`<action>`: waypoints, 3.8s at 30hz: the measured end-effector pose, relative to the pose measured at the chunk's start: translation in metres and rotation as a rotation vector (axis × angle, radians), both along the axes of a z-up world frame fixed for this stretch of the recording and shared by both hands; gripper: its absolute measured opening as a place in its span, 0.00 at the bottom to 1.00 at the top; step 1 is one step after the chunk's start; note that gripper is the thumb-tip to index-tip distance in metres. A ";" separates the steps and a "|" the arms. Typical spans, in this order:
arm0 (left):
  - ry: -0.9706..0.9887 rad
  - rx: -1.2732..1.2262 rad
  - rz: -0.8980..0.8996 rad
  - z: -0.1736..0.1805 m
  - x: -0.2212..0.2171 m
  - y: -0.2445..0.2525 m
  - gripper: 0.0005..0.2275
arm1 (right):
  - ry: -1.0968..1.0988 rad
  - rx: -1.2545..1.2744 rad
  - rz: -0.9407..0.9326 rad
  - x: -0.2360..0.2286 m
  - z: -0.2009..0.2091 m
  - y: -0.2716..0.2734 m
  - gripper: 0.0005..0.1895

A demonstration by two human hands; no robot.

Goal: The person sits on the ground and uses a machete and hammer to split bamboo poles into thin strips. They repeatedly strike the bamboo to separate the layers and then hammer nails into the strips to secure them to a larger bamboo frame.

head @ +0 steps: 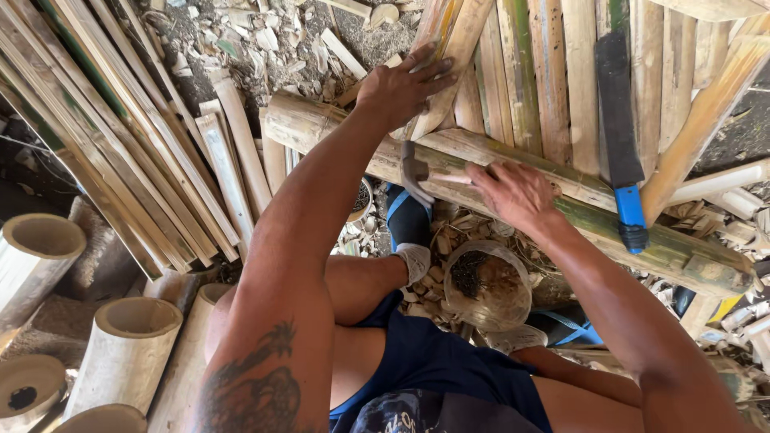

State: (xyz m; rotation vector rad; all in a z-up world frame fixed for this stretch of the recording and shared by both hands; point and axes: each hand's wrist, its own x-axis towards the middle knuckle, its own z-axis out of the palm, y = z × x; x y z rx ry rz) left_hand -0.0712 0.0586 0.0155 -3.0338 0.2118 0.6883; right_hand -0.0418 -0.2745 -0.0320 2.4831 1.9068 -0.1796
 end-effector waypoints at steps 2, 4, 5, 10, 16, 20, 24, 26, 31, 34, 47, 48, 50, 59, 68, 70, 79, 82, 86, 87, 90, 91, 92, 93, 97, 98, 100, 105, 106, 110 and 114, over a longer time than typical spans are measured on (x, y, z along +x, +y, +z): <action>0.015 -0.015 -0.012 0.001 -0.003 0.000 0.31 | -0.008 0.048 0.013 -0.002 0.000 -0.001 0.25; -0.001 0.030 -0.021 0.001 0.002 0.000 0.32 | -0.089 0.191 -0.002 -0.001 -0.001 -0.001 0.25; -0.005 0.050 -0.023 0.000 0.002 -0.001 0.32 | -0.053 0.204 -0.001 -0.002 -0.001 -0.002 0.27; -0.022 0.055 -0.026 -0.008 0.002 -0.004 0.33 | -0.018 0.106 -0.086 -0.011 -0.008 -0.002 0.27; 0.050 0.056 0.019 -0.006 0.007 -0.007 0.33 | -0.028 0.110 -0.079 -0.008 -0.006 0.000 0.22; 0.040 0.064 0.026 -0.008 0.004 -0.011 0.35 | 0.024 0.224 -0.055 -0.014 -0.006 0.003 0.22; 0.032 0.067 0.033 -0.008 0.014 -0.009 0.35 | 0.017 0.302 -0.060 -0.007 -0.005 0.008 0.23; 0.002 0.043 0.040 -0.012 0.008 -0.011 0.36 | 0.038 0.279 -0.066 -0.014 -0.006 0.005 0.24; 0.021 0.044 0.065 -0.010 0.011 -0.013 0.37 | 0.039 0.316 -0.072 -0.013 -0.005 0.008 0.17; 0.065 0.048 0.072 -0.010 0.008 -0.022 0.36 | 0.082 0.161 -0.183 -0.017 -0.002 0.006 0.09; -0.112 0.197 -0.322 -0.022 0.028 -0.026 0.29 | 0.076 0.381 -0.680 0.007 0.035 -0.071 0.19; -0.135 0.232 -0.398 -0.021 0.034 -0.027 0.26 | 0.115 0.448 -0.686 0.007 0.034 -0.079 0.17; -0.185 0.305 -0.550 -0.015 0.048 -0.026 0.20 | 0.074 0.499 -0.756 0.018 0.030 -0.098 0.16; 0.212 0.184 -0.474 0.064 0.105 -0.076 0.18 | 0.298 0.302 -0.921 0.041 0.029 -0.194 0.43; 0.097 -0.231 -0.451 0.070 0.105 -0.388 0.18 | 0.231 0.596 -1.430 -0.054 0.049 -0.337 0.26; -0.080 -0.210 -0.609 0.053 0.103 -0.456 0.12 | 0.157 0.635 -1.483 -0.081 0.051 -0.371 0.18; 0.192 0.036 -0.558 0.038 0.113 -0.548 0.04 | 0.260 0.677 -1.548 -0.086 0.057 -0.392 0.11; 0.149 0.039 -0.572 0.044 0.118 -0.552 0.06 | 0.204 0.668 -1.462 -0.065 0.050 -0.385 0.10; 0.206 0.056 -0.562 0.050 0.117 -0.555 0.04 | 0.199 0.337 -1.452 -0.059 0.041 -0.387 0.10; 0.214 0.061 -0.567 0.052 0.122 -0.556 0.05 | 0.204 0.389 -1.463 -0.055 0.041 -0.390 0.11; 0.230 0.055 -0.548 0.050 0.126 -0.555 0.06 | 0.208 0.567 -1.475 -0.064 0.040 -0.394 0.11; 0.229 0.053 -0.543 0.048 0.127 -0.555 0.07 | 0.178 0.657 -1.467 -0.066 0.039 -0.394 0.10; 0.240 0.049 -0.536 0.046 0.127 -0.556 0.07 | 0.147 0.746 -1.457 -0.068 0.038 -0.394 0.10; 0.253 0.046 -0.524 0.045 0.127 -0.555 0.06 | 0.153 0.678 -1.444 -0.067 0.037 -0.392 0.09; 0.302 0.147 -0.553 0.052 0.131 -0.554 0.07 | 0.193 0.459 -1.432 -0.051 0.041 -0.388 0.09; 0.308 0.139 -0.534 0.054 0.138 -0.556 0.07 | 0.208 0.416 -1.440 -0.044 0.041 -0.389 0.09; 0.365 0.114 -0.490 0.049 0.132 -0.555 0.08 | 0.233 0.520 -1.451 -0.053 0.039 -0.390 0.08; 0.299 0.058 -0.490 0.044 0.131 -0.554 0.06 | 0.115 0.596 -1.388 -0.059 0.033 -0.390 0.10; 0.296 0.048 -0.494 0.046 0.130 -0.553 0.07 | 0.159 0.465 -1.415 -0.060 0.033 -0.389 0.10; 0.349 0.084 -0.448 0.052 0.140 -0.555 0.06 | 0.231 0.441 -1.494 -0.050 0.029 -0.393 0.09; 0.347 0.062 -0.460 0.047 0.135 -0.550 0.07 | 0.132 0.542 -1.441 -0.053 0.015 -0.397 0.10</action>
